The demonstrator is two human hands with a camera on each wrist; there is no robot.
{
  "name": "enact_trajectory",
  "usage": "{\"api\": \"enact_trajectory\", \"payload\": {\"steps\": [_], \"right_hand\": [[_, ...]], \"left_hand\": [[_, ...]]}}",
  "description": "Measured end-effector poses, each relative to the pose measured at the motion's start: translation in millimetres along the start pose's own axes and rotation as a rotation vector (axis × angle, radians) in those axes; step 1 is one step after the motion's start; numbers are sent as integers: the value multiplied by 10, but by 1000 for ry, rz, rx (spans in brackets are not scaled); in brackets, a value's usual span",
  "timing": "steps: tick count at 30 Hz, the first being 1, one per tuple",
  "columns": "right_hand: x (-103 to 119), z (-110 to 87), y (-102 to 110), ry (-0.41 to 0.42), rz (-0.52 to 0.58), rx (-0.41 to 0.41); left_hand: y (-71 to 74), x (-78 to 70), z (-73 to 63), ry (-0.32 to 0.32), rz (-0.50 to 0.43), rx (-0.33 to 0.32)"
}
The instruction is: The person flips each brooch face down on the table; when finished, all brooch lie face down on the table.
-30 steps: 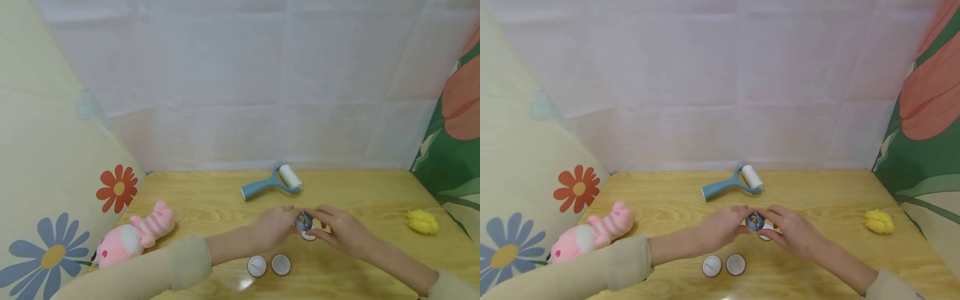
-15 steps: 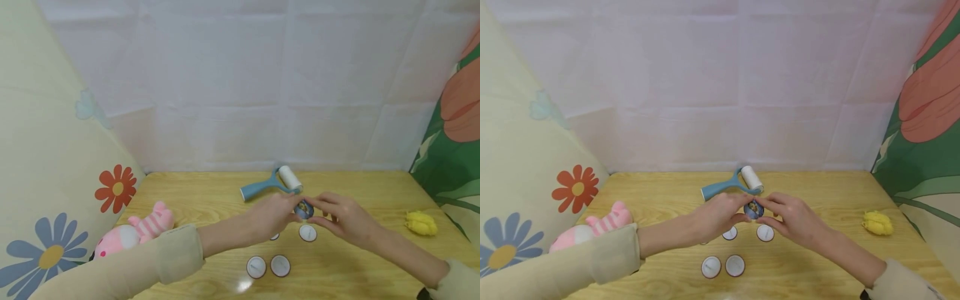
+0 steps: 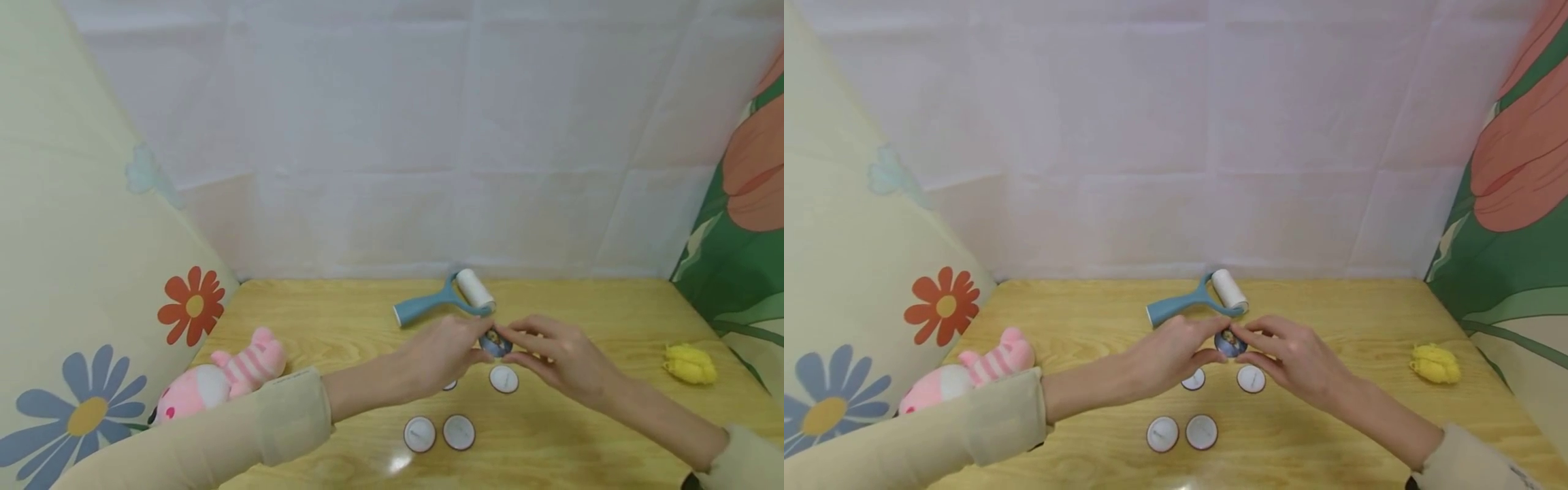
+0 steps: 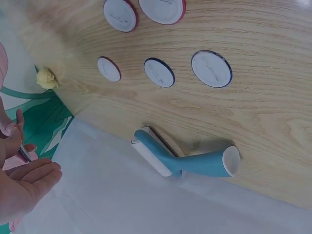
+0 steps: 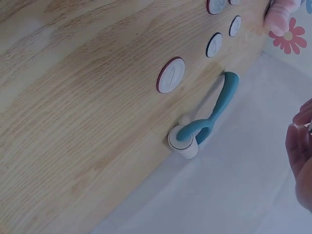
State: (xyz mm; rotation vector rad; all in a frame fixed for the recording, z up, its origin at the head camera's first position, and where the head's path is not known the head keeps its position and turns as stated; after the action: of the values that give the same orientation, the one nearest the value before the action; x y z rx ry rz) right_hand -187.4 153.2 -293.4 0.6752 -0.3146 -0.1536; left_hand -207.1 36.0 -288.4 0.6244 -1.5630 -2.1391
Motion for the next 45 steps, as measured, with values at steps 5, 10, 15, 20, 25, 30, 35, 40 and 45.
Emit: {"api": "enact_trajectory", "payload": {"steps": [5,10,15,20,25,30,35,40,45], "right_hand": [[21,-24,-2,41,3,-51],[-1,-91,-27,27,58,-131],[-100,-155,-73,-197,221,-149],[-260,-268,-143,-584,410,-177],[-314,-308,-204,-767,537,-180],[-337,-311,-249,-841,605,-155],[-333,-314,-252,-812,586,-136],[-280,-277,-210,-698,402,-132],[-159,-208,-138,-454,184,-151]], "left_hand": [[-17,16,-1,18,-69,18],[-44,38,-8,48,-114,27],[-73,52,-7,54,-127,10],[-120,35,-19,47,-53,-24],[-108,-34,-52,-30,48,-113],[-99,-63,-54,-69,80,-147],[-181,-73,-29,-67,177,-65],[-222,-69,-26,-50,180,-19],[-227,-76,-29,-42,150,-8]]}}
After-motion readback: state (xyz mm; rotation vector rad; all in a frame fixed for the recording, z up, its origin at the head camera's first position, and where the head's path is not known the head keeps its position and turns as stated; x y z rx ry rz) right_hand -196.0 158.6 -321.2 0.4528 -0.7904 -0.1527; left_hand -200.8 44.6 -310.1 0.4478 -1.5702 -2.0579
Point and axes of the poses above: each hand's wrist, its own z-axis towards the middle knuckle, its own y-axis out of the back of the hand, x = y × z, the point moved 8 cm from there along z, towards the middle knuckle, and after that the axes turned 10 degrees about z, right-handed, at the moved point
